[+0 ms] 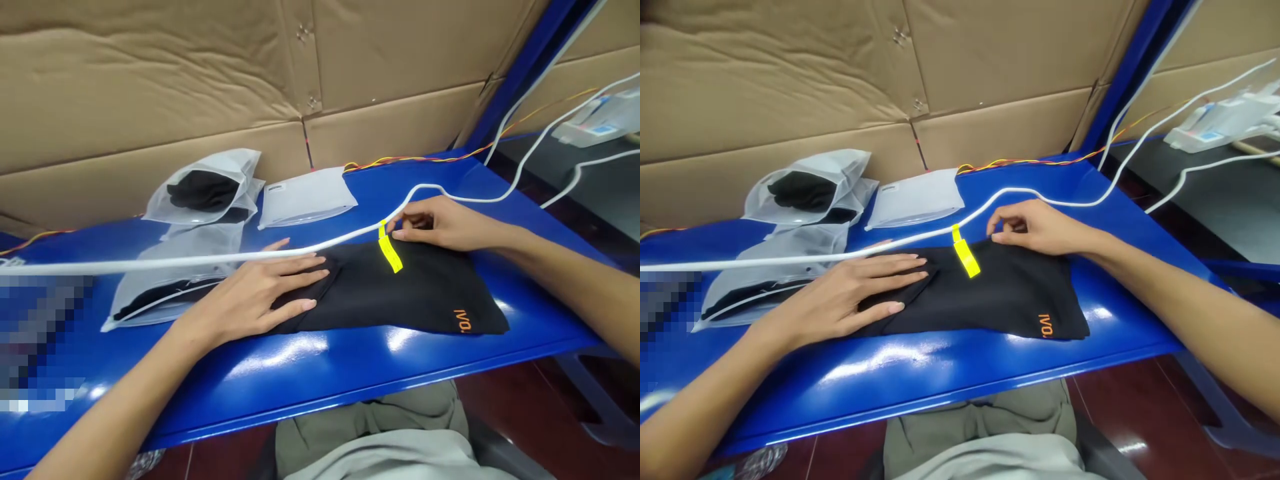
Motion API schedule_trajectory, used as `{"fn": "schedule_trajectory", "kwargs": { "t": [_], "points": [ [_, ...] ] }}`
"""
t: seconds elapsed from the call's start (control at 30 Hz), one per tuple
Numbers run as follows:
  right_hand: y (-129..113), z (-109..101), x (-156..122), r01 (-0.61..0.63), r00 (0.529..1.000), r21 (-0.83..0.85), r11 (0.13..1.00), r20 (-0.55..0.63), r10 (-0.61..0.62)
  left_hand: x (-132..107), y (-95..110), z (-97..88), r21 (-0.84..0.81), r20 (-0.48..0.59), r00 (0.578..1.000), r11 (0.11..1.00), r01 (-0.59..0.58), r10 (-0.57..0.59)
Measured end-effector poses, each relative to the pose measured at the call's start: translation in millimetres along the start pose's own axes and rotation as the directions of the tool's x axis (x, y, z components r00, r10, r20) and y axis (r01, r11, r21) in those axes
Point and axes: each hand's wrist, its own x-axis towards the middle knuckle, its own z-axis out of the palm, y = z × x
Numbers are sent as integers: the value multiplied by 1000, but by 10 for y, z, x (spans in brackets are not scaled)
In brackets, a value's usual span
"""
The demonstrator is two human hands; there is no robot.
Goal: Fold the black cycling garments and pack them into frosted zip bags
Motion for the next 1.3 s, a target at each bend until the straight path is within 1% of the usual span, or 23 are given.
{"fn": "schedule_trajectory", "kwargs": {
  "t": [0.13, 0.23, 0.3, 0.43, 0.5, 0.6, 0.73, 0.87, 0.93, 1.0, 1.13, 1.17, 1.23, 1.3],
  "points": [
    [0, -12, -6, -29, 1000, 193, 981, 5, 29, -6, 2, -4, -19, 8, 1000, 1000, -11, 12],
    [-5, 11, -21, -86, 996, 394, 915, 27, 83, 1, 5, 5, -18, 11, 1000, 1000, -8, 9],
    [-20, 41, -31, -109, 994, 473, 874, 39, 103, 4, 12, 2, -3, 30, 1000, 1000, -3, 3],
    [-87, 70, -44, -165, 986, 593, 788, 85, 143, -22, 28, -13, 6, 83, 996, 1000, 20, -21],
    [-129, 69, -51, -178, 984, 644, 744, 108, 142, -45, 34, -11, -7, 84, 996, 1000, 15, -14],
    [-174, 90, -67, -175, 985, 676, 716, 117, 131, -62, 50, 24, 0, 40, 999, 1000, -2, 2],
    [-206, 194, -79, -182, 983, 725, 664, 136, 122, -16, 89, 117, 53, 6, 1000, 998, 24, -24],
    [-247, 318, -67, -118, 992, 808, 578, 126, 26, 49, 120, 196, 18, -44, 999, 999, 33, -32],
    [-264, 365, -59, -87, 992, 816, 572, 124, -26, 60, 127, 213, -37, -73, 996, 999, 40, -43],
    [-272, 408, -58, -56, 992, 809, 585, 113, -60, 57, 131, 216, -116, -98, 993, 992, 49, -61],
    [-285, 508, -78, 19, 988, 806, 592, 75, -133, 78, 157, 210, -295, -171, 979, 954, 54, -108],
    [-296, 532, -88, 36, 985, 803, 595, 70, -155, 97, 171, 212, -325, -177, 973, 942, 81, -145],
    [-326, 566, -112, 71, 978, 783, 618, 68, -198, 146, 201, 221, -357, -163, 953, 916, 184, -255],
    [-357, 569, -136, 106, 968, 732, 673, 79, -239, 189, 218, 235, -366, -155, 924, 889, 274, -349]
  ]
}}
